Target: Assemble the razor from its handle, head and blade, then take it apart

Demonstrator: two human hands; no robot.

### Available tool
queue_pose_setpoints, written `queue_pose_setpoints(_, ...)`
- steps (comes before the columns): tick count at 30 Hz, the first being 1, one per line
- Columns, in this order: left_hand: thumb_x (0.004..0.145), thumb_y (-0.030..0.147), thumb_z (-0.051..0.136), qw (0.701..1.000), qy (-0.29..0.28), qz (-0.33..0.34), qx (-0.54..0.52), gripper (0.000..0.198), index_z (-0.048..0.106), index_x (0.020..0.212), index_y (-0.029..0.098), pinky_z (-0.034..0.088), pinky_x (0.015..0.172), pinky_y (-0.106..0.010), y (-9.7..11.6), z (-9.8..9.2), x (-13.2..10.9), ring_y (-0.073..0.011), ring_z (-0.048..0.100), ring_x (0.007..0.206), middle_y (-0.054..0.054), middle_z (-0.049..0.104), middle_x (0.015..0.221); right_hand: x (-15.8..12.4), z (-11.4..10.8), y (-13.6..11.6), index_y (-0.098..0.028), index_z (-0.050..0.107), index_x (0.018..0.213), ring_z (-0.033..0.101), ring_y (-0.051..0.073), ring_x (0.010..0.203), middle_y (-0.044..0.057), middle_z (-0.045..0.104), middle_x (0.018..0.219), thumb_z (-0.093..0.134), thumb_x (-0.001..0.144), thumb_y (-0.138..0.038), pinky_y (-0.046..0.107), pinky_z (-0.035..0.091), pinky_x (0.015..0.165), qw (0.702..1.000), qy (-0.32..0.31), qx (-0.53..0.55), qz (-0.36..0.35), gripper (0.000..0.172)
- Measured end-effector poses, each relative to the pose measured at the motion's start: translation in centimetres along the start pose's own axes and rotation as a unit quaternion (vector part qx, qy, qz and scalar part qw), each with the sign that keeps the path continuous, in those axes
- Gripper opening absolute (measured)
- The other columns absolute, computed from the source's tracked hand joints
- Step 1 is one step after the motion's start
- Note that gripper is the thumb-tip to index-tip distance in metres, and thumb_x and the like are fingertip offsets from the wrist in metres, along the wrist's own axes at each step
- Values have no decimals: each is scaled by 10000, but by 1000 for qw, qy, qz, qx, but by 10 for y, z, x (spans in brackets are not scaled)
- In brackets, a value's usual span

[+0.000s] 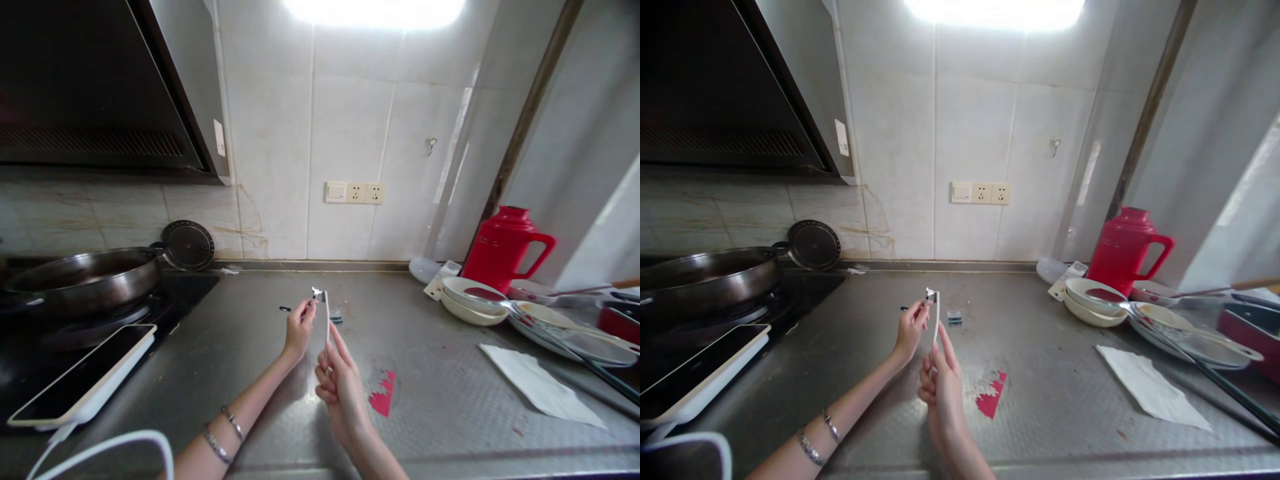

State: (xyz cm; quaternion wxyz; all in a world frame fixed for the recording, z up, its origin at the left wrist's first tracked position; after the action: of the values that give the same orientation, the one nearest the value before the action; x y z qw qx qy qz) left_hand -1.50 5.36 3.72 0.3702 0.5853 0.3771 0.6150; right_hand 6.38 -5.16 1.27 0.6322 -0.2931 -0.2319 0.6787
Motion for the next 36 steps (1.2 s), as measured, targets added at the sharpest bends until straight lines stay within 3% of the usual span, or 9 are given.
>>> queue_pose_setpoints(4,813,459,467,1000,-7,-1,-12,374,629,926,141,269,476,-205,1,-1,1,-79,332,480,42,396,560,8,-6,-12,-334,359,1326,186,1,381,-91,384,585,652,715,-376,140,66,374,1000,7,-12,-11,679)
queue_pose_setpoints(10,814,456,458,999,-12,-11,-33,377,631,913,135,222,460,-213,-1,-2,2,-81,278,473,48,348,529,-9,-3,11,-316,373,1323,204,3,385,-83,390,591,637,730,-388,142,49,372,998,-12,-29,48,653)
queue_pose_setpoints(16,798,481,464,998,-24,-33,-48,393,625,904,138,216,450,-210,-2,1,0,-78,294,472,51,350,538,-4,-2,-9,-325,352,1334,182,2,381,-91,389,588,652,715,-368,136,59,371,1000,0,-9,-1,689)
queue_pose_setpoints(21,788,498,471,995,-37,-49,-72,384,593,800,134,184,410,-195,-1,2,1,-58,267,434,58,334,511,-17,-1,5,-318,380,1321,184,6,383,-87,387,590,646,711,-420,143,53,364,998,-8,-46,38,673)
queue_pose_setpoints(23,781,507,480,993,-59,-62,-85,377,566,768,141,181,390,-186,-1,5,2,-49,264,409,65,340,497,-19,-3,2,-314,378,1323,178,11,386,-86,378,585,629,723,-438,148,54,363,998,-7,-63,20,663)
queue_pose_setpoints(26,747,513,534,990,-76,-77,-95,354,521,787,161,192,357,-170,-1,9,4,-37,277,365,81,377,488,-9,-10,-28,-297,368,1335,165,22,389,-92,345,556,603,742,-455,156,75,367,991,7,-117,-70,657)
queue_pose_setpoints(29,724,508,568,989,-75,-82,-97,350,487,778,173,197,328,-160,-1,9,6,-31,299,328,89,405,481,9,-19,-70,-234,440,1305,188,41,399,-92,317,510,602,741,-459,171,131,378,954,10,-247,-169,629)
queue_pose_setpoints(31,739,513,545,988,-81,-84,-101,349,493,775,170,191,312,-159,0,10,6,-29,308,314,83,426,486,18,-24,-94,-199,514,1254,255,60,431,-68,383,507,587,755,-445,183,203,408,904,4,-357,-237,562)
queue_pose_setpoints(36,772,538,479,981,-101,-103,-126,385,528,804,157,210,292,-168,0,12,4,-43,329,289,75,438,462,24,-29,-108,-206,549,1233,373,86,486,24,639,771,480,819,-426,204,330,496,785,-4,-543,-299,474)
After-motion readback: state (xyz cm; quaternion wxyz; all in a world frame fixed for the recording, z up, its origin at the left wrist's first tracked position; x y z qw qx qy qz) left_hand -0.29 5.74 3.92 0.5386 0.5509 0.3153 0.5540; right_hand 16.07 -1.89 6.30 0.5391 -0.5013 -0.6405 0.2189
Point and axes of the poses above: each hand's wrist, its own x-axis towards the middle knuckle, its own z-axis out of the palm, y = z × x, the point moved 7 cm from there along x, towards the middle knuckle
